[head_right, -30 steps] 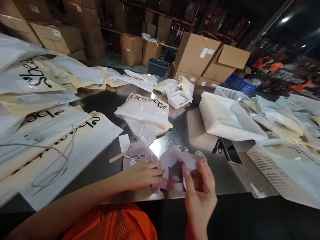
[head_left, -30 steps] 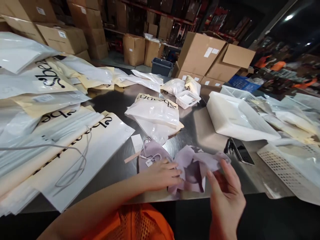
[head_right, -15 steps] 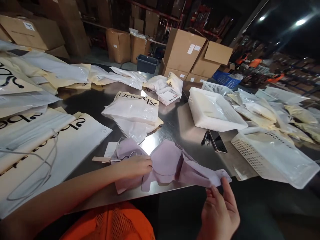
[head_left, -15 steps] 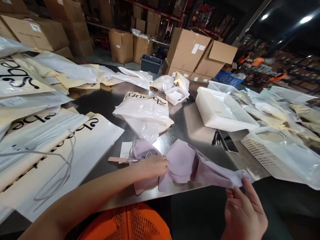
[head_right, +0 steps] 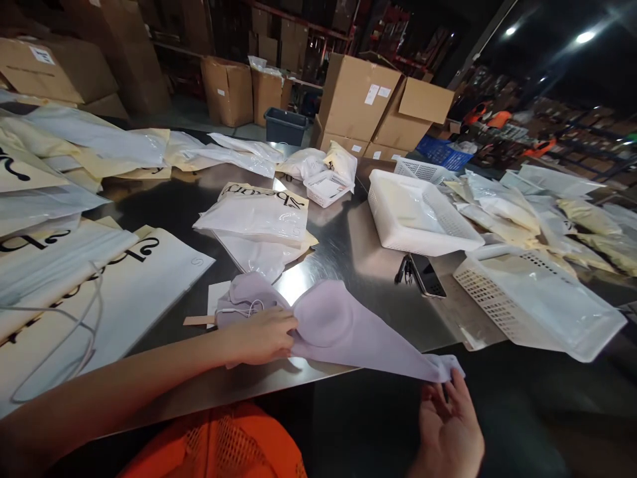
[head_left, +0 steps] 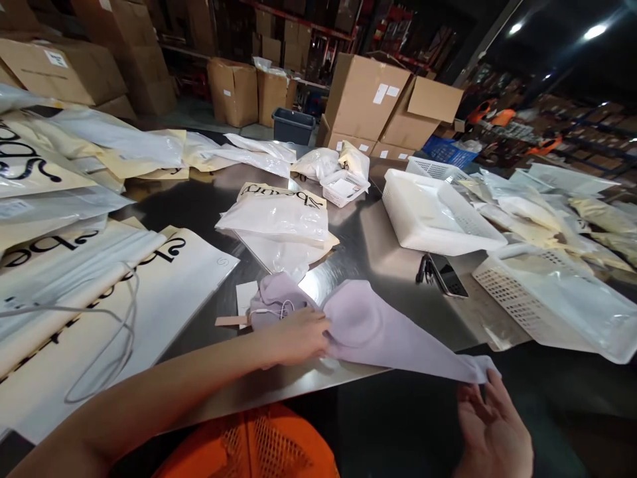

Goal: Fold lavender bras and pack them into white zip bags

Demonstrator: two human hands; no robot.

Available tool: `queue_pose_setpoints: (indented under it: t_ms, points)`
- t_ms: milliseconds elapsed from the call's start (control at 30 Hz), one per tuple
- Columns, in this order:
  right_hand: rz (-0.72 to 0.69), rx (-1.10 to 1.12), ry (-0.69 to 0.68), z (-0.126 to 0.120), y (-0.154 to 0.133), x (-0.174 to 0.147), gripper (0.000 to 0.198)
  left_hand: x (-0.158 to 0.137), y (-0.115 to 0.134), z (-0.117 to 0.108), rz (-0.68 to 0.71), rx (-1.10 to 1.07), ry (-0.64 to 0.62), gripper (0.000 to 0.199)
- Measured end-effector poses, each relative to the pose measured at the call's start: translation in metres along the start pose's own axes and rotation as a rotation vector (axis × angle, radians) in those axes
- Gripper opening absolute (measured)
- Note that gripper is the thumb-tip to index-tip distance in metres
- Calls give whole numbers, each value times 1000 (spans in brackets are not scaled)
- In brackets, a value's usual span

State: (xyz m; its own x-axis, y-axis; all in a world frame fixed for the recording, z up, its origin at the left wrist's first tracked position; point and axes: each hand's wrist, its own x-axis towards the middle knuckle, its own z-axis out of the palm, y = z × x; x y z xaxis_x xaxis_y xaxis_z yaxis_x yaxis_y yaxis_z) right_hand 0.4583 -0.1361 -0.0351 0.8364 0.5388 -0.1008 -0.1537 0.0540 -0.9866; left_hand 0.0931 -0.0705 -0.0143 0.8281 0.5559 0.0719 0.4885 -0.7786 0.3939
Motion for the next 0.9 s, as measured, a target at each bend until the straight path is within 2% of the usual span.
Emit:
queue_pose_setpoints:
  t_ms: [133,233,300,367,500,533,567,667,700,733,800,900]
  points:
    - [166,134,121,10,-2,-9,41,19,-6,-28,-151,-143,30,36]
    - [171,190,153,21,-11,-15,50,46,-13,-42,-183,-240,-10,36]
    - [82,178,123,29,-18,-19,51,64,-16,-40,-176,-280,-45,27]
    - [-59,138,74,36,-25,-27,55,77,-18,-34,-198,-291,-16,16]
    - [-362,14,-60,54,-37,-69,65,72,-29,-33,-323,-317,197,20]
    - [-441,-54,-150,58,-40,-83,62,63,-33,-38,-365,-328,256,25]
    - [-516,-151,-301,62,-42,-98,56,51,-39,-44,-410,-335,315,29]
    - [-652,-498,-974,80,-49,-128,32,3,-54,-63,-556,-324,471,34]
    - [-679,-575,-1148,89,-51,-130,27,-17,-58,-68,-603,-315,510,33]
    - [-711,-623,-1262,101,-52,-129,24,-37,-60,-71,-654,-298,540,32]
    - [-788,-695,-1362,132,-48,-118,31,-75,-59,-71,-778,-212,556,31]
    - [-843,-938,-1532,187,-33,-98,59,-121,-47,-57,-1033,71,428,30]
